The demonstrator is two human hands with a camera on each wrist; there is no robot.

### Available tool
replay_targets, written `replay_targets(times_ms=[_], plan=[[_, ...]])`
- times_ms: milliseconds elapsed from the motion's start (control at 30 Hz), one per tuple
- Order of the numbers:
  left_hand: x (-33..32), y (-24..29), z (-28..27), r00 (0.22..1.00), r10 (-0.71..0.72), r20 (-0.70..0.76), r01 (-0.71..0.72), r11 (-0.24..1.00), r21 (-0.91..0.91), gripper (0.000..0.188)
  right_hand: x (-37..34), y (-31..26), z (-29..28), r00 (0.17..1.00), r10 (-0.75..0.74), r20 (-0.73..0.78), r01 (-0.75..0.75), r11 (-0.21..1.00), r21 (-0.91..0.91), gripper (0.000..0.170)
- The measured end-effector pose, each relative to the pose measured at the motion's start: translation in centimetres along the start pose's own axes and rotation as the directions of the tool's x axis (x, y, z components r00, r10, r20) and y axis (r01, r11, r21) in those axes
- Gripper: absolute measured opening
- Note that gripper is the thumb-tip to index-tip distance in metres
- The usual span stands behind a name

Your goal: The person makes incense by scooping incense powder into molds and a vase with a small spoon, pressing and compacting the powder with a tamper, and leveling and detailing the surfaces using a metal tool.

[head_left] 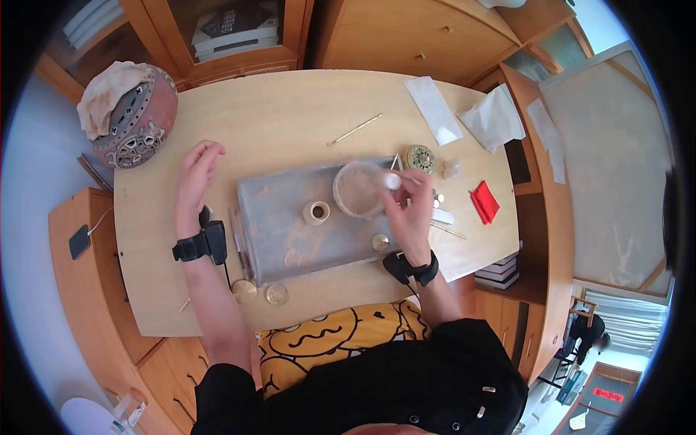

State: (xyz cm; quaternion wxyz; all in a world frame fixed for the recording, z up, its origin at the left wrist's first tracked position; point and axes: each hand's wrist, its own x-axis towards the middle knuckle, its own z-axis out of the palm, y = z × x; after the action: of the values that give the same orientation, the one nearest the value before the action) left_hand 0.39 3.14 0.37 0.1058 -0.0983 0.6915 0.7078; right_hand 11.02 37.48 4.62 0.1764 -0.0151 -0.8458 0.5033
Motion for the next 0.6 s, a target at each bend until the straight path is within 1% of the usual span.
replay_targets(times_ms=[33, 100, 133, 167, 233, 300, 333, 367, 433, 467, 500, 567, 600], plan=[[0.0, 0.1, -0.2, 1.000, 0.004, -0.008, -0.003, 1.000, 0.016, 0.020, 0.4, -0.1, -0.1, 0.986, 0.123, 0.110, -0.105, 0.983, -0.153, 0.041], [0.0, 0.6, -0.1, 1.000, 0.007, -0.017, -0.007, 1.000, 0.011, 0.020, 0.4, 0.0, 0.3, 0.988, 0.115, 0.107, -0.100, 0.985, -0.140, 0.041], [-0.4, 0.4, 0.0, 1.000, -0.004, -0.020, 0.004, 1.000, -0.006, 0.020, 0.1, -0.2, 0.2, 0.999, 0.004, 0.034, -0.003, 1.000, -0.024, 0.042], [-0.6, -0.1, -0.1, 1.000, -0.022, -0.015, 0.022, 1.000, -0.002, 0.020, -0.4, -0.6, 0.1, 0.994, -0.091, -0.058, 0.095, 0.992, 0.077, 0.044], [0.2, -0.1, -0.2, 1.000, 0.005, 0.003, -0.005, 1.000, 0.003, 0.019, -0.4, 0.4, 0.2, 0.993, -0.096, -0.063, 0.102, 0.991, 0.087, 0.042], [-0.1, 0.3, -0.1, 1.000, -0.002, 0.002, 0.002, 1.000, 0.001, 0.019, -0.4, 0.6, 0.2, 0.996, 0.066, 0.055, -0.059, 0.991, -0.117, 0.042], [-0.2, 0.4, -0.1, 1.000, -0.016, -0.003, 0.016, 1.000, -0.002, 0.018, -1.0, 0.4, 0.1, 0.999, -0.030, 0.033, 0.035, 0.984, -0.174, 0.043], [-0.3, 0.3, -0.2, 1.000, -0.022, -0.009, 0.022, 1.000, -0.003, 0.018, -0.9, 0.6, 0.2, 0.999, -0.026, 0.041, 0.033, 0.985, -0.172, 0.043], [-0.2, 0.4, -0.2, 1.000, -0.020, 0.021, 0.020, 1.000, -0.004, 0.018, -1.2, 0.7, 0.4, 0.970, -0.203, -0.137, 0.207, 0.978, 0.017, 0.046], [-0.1, 0.5, -0.1, 1.000, -0.010, 0.022, 0.010, 1.000, -0.003, 0.018, -0.9, 0.1, 0.1, 0.994, -0.113, 0.005, 0.112, 0.977, -0.179, 0.043], [-0.3, 0.4, -0.1, 1.000, -0.007, 0.015, 0.007, 1.000, 0.005, 0.018, -1.0, 0.1, 0.0, 0.993, -0.121, 0.002, 0.119, 0.977, -0.177, 0.043], [0.0, 0.6, -0.1, 1.000, 0.003, -0.006, -0.003, 1.000, 0.010, 0.018, -1.1, 0.2, 0.3, 0.999, -0.033, -0.010, 0.034, 0.999, 0.016, 0.040], [0.0, 0.5, 0.0, 1.000, -0.008, -0.016, 0.008, 1.000, 0.001, 0.018, -1.2, -0.1, 0.2, 0.993, -0.103, -0.058, 0.106, 0.993, 0.048, 0.040]])
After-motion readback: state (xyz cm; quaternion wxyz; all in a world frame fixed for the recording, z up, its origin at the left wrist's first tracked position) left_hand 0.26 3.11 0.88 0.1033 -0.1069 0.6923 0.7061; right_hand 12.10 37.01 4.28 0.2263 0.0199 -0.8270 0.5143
